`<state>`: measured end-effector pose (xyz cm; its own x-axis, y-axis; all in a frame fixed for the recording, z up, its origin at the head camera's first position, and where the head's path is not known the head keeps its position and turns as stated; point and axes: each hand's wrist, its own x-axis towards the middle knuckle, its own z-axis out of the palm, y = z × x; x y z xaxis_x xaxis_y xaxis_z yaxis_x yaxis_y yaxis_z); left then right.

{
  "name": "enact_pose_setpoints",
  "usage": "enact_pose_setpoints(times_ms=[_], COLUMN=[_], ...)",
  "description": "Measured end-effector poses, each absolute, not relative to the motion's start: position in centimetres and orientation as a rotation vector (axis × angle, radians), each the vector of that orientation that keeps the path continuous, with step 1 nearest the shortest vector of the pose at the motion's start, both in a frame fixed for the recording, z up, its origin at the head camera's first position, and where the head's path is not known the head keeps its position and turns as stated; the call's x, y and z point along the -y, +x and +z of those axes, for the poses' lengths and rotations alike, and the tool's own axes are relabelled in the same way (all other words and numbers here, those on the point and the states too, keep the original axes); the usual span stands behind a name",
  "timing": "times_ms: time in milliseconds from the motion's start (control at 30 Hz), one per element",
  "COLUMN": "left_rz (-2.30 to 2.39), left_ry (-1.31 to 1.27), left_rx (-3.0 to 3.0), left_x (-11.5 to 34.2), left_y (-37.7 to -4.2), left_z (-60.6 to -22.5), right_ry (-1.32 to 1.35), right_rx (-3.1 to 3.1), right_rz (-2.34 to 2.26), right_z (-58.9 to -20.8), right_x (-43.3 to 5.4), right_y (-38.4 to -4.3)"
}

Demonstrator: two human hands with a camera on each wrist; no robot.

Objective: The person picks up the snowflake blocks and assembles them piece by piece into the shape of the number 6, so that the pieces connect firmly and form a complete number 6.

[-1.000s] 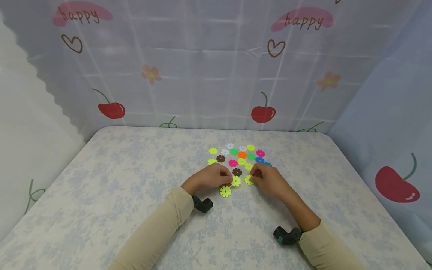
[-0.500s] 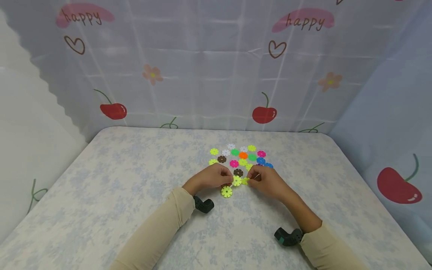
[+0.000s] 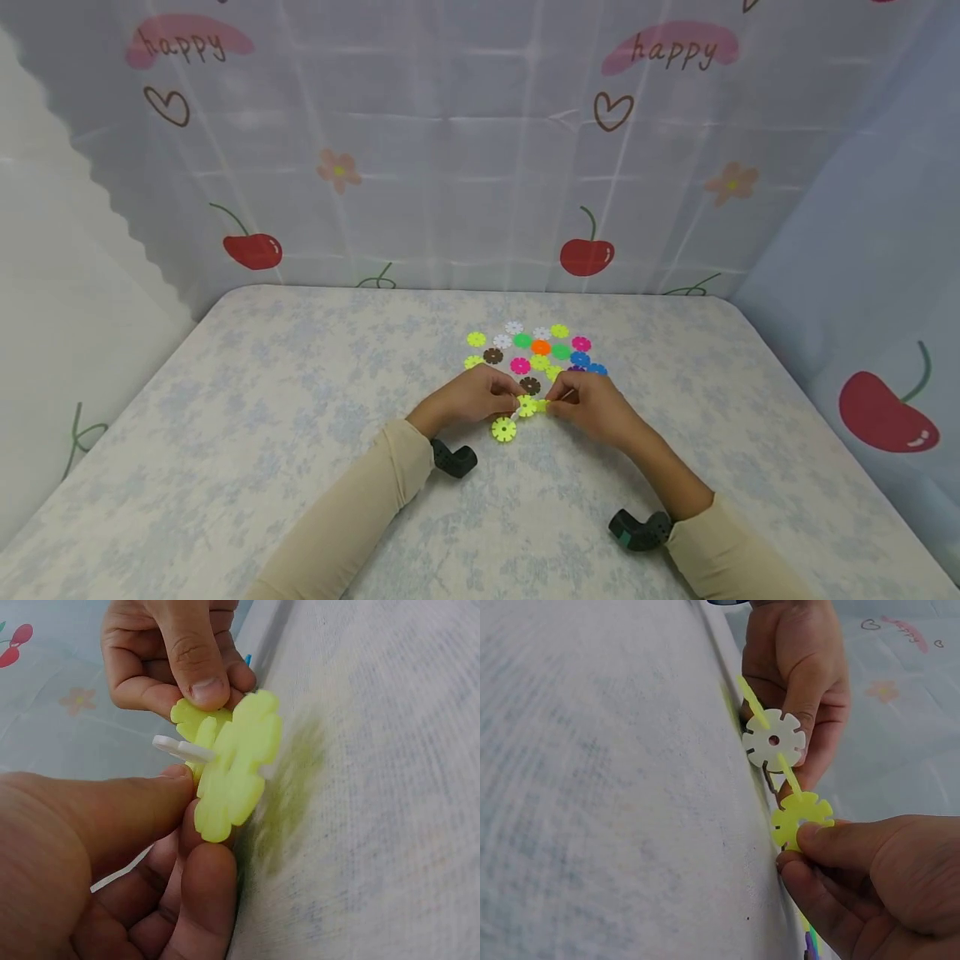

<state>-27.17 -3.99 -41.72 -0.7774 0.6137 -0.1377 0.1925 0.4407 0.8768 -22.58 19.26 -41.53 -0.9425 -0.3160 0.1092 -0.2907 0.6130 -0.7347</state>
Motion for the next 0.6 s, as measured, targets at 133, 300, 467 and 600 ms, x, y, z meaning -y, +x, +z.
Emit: enact_pose_setpoints(times_ms=[133, 300, 467, 600], left_rz=[1.334, 1.384, 1.398, 1.395], left_ry=[0.666, 0.643, 0.628, 0.620], left_rx=[-2.243, -2.222, -2.217, -2.222], left_x=[3.97, 4.00, 3.95, 3.89], left_y=[-27.18, -27.31, -27.36, -27.39], left_z=[-41.92, -42.23, -42.33, -42.36], right_ry=[-0.544, -0.572, -0.589, -0.588], right_rx=[-2.823, -2.852, -2.865, -2.869], right_rz=[-1.249, -1.218, -1.212, -1.207], right_z=[-41.67, -41.63, -41.42, -41.43], right_x=[-19.21, -19.11, -18.99, -18.90], right_y=[-22.66, -22.66, -22.52, -22.46])
